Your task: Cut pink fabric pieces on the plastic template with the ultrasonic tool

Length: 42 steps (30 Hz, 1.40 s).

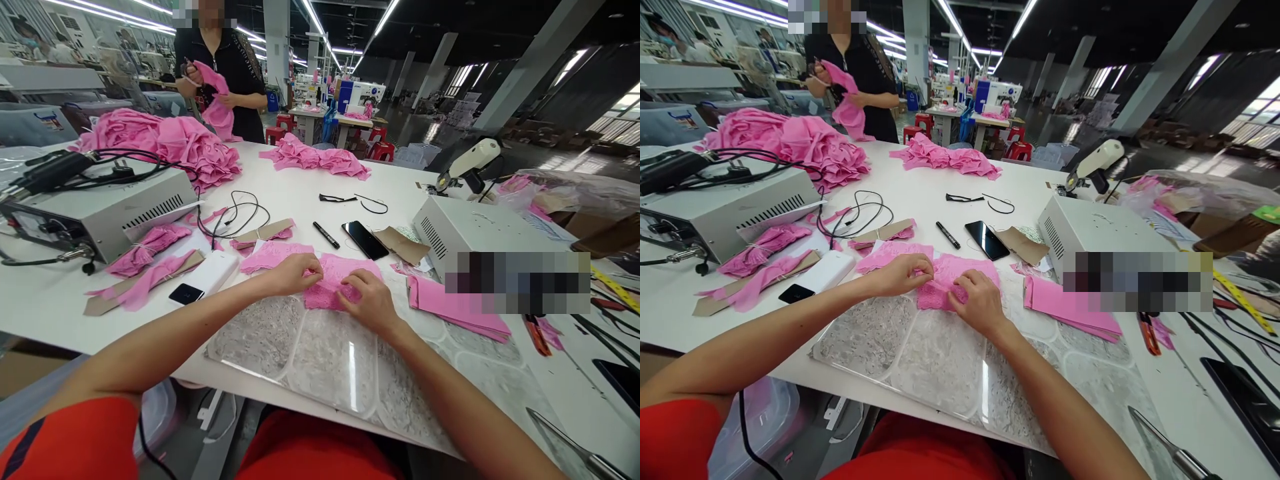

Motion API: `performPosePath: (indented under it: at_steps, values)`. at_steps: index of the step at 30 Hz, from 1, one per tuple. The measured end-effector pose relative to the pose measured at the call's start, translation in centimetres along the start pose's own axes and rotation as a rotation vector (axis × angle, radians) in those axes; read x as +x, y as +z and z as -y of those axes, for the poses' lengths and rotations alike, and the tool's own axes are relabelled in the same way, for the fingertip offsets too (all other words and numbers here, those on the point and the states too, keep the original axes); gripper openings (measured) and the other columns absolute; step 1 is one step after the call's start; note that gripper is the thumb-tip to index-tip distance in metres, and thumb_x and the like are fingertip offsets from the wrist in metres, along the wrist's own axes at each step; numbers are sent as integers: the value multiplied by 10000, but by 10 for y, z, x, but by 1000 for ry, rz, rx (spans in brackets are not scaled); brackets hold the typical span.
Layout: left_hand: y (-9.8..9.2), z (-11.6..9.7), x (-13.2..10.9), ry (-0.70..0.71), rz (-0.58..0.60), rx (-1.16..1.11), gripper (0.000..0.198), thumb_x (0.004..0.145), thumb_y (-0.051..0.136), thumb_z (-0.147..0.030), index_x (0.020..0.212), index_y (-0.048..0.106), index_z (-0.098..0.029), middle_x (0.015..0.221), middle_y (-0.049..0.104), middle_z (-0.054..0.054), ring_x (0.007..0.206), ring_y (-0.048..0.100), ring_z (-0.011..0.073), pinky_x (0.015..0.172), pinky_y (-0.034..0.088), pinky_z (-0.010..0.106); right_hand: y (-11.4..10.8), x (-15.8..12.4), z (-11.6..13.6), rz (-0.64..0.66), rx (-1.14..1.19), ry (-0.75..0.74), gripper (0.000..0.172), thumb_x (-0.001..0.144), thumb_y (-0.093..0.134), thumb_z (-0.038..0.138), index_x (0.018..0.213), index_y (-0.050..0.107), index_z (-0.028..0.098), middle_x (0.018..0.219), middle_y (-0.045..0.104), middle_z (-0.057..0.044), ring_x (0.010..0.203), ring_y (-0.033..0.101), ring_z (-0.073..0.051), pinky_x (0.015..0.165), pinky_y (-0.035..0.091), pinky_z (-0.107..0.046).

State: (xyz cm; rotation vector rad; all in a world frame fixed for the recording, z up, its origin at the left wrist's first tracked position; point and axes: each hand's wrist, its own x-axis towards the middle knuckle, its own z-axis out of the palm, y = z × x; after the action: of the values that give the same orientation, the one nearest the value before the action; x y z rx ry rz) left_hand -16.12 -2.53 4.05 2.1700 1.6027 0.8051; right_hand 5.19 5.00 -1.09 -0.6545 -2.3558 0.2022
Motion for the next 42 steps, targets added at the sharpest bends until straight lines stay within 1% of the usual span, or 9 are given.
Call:
performPosePath:
  at_steps: [3, 8, 14, 19, 23, 26, 30, 35, 42]
  values:
    - [-6, -1, -6, 19, -23, -15, 170, 857, 487, -166, 780, 637, -151, 856, 666, 49, 792, 607, 149, 716, 477, 246, -5, -4, -12, -33, -53, 5, 141, 831, 535, 181, 847, 672, 209, 885, 655, -80, 844, 615, -213, 755, 517, -357]
    - [-21, 2, -38, 51, 36, -54, 161, 883, 521, -225, 817, 653, -162, 990, 662, 72, 915, 616, 161, 825, 480, 263, -28, -35, -15, -14, -42, -49, 174, 855, 517, 159, 897, 668, 235, 892, 655, -68, 844, 619, -202, 760, 532, -361]
    - [-33, -3, -98, 45, 261, -1, 169, 847, 522, -139, 825, 682, -189, 1057, 635, 68, 939, 602, 166, 832, 472, 247, -29, -76, 37, 131, 51, -323, 242, 872, 485, 79, 941, 662, 230, 842, 670, -59, 748, 603, -168, 659, 497, -310]
    - [-41, -7, -125, 34, 349, 85, 163, 800, 572, -104, 720, 682, -194, 933, 654, 57, 858, 600, 168, 804, 451, 253, -21, -79, 79, 277, 190, -406, 211, 863, 483, 73, 920, 644, 197, 795, 662, -60, 697, 583, -163, 617, 485, -299]
    - [-33, -5, -111, 18, 289, 147, 151, 882, 558, -183, 827, 698, -180, 892, 652, 60, 849, 604, 171, 807, 451, 266, -20, -60, 72, 311, 368, -246, 164, 876, 519, 157, 970, 644, 206, 841, 680, -64, 736, 623, -164, 640, 518, -288]
    - [-12, -1, -85, -35, 148, 219, 155, 884, 575, -198, 991, 687, -179, 1000, 650, 68, 927, 611, 189, 849, 462, 282, -13, -41, 47, 280, 418, 26, 155, 875, 530, 227, 942, 669, 225, 770, 685, -37, 613, 599, -140, 556, 499, -268]
    - [18, 8, -55, -14, 118, 282, 181, 852, 619, -181, 1027, 663, -176, 1032, 632, 79, 961, 599, 214, 833, 470, 299, 1, -29, 21, 265, 479, 265, 191, 838, 553, 318, 907, 696, 212, 763, 711, -44, 596, 609, -155, 524, 493, -273]
    - [31, 17, -49, 13, 101, 308, 156, 927, 522, -190, 887, 672, -171, 913, 634, 61, 878, 589, 185, 770, 445, 269, 6, -33, 15, 270, 491, 282, 220, 839, 542, 345, 905, 700, 206, 782, 722, -50, 604, 620, -159, 537, 502, -276]
    - [16, 7, -38, 66, -18, 326, 200, 951, 472, -209, 878, 654, -169, 877, 639, 55, 813, 586, 166, 724, 434, 265, -5, -16, 37, 172, 329, 226, 241, 803, 614, 379, 967, 667, 210, 771, 675, -42, 608, 580, -151, 564, 474, -286]
